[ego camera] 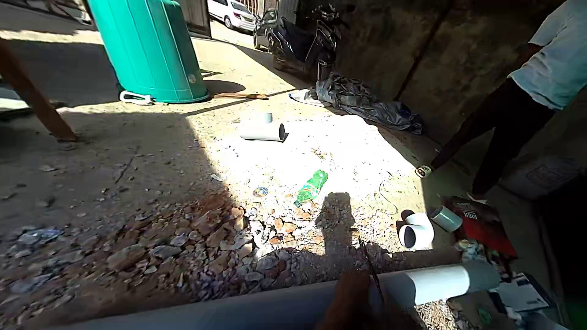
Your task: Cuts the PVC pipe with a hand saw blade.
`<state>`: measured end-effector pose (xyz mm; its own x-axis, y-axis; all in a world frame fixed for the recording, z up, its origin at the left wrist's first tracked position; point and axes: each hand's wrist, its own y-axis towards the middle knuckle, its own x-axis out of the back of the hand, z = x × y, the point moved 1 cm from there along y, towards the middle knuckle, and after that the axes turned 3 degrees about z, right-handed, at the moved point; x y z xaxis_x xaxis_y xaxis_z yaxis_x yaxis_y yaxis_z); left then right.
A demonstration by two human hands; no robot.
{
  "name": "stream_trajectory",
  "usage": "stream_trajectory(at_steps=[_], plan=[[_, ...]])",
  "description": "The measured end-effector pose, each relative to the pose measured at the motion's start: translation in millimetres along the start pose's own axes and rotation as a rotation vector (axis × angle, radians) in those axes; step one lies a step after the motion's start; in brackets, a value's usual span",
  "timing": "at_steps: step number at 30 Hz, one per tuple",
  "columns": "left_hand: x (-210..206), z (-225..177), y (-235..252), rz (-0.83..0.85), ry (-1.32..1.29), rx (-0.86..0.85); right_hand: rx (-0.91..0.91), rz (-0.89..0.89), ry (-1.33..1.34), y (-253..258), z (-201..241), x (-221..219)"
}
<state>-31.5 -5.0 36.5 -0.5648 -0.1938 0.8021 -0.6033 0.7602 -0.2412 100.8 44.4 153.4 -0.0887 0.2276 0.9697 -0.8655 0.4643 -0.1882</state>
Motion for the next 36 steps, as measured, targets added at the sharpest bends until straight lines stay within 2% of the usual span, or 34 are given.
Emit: stream_trajectory(at_steps=[1,2,3,5,7,10,12,15,16,22,23,27,28,30,33,34,36], plan=[[1,-5,0,0.042,0.009,-0.001,0.075,-0.036,-0.106,-7,-50,-30],[-2,-6,1,0.077,0.029,-0.006,0.077,0.028,-0.185,-23,-82,-44],[-9,-6,3,0.106,0.052,-0.010,0.058,0.096,-0.230,-39,-95,-47],[-11,-3,9,0.095,0.094,-0.012,0.010,0.208,-0.268,-26,-88,-42],[-15,-3,11,0.097,0.134,-0.039,-0.039,0.273,-0.204,17,-68,-49],[-16,-7,9,0.099,0.160,-0.038,-0.002,0.181,-0.129,54,-60,-68],[-17,-7,7,0.111,0.178,-0.017,0.011,0.151,-0.071,26,-73,-72],[-17,-13,10,0.118,0.189,-0.007,0.017,0.130,-0.147,-39,-105,-66],[-17,-14,10,0.118,0.187,-0.009,0.035,0.099,-0.179,-46,-109,-64],[-17,-5,19,0.164,0.161,-0.025,0.000,0.131,-0.051,48,-65,-75],[-15,-4,20,0.170,0.167,-0.016,0.007,0.112,-0.038,43,-70,-77],[-18,-12,18,0.136,0.170,0.014,0.051,0.019,-0.050,-47,-115,-85],[-16,-13,20,0.143,0.162,0.011,0.078,-0.031,-0.071,-55,-121,-86],[-12,-8,26,0.160,0.154,0.008,0.074,0.001,-0.090,-36,-105,-76],[-12,-2,30,0.142,0.140,-0.016,-0.028,0.257,-0.049,22,-55,-39],[-10,-2,28,0.150,0.134,-0.007,-0.054,0.285,-0.045,34,-50,-38],[-7,-4,27,0.178,0.142,0.014,-0.015,0.118,0.022,28,-70,-69]])
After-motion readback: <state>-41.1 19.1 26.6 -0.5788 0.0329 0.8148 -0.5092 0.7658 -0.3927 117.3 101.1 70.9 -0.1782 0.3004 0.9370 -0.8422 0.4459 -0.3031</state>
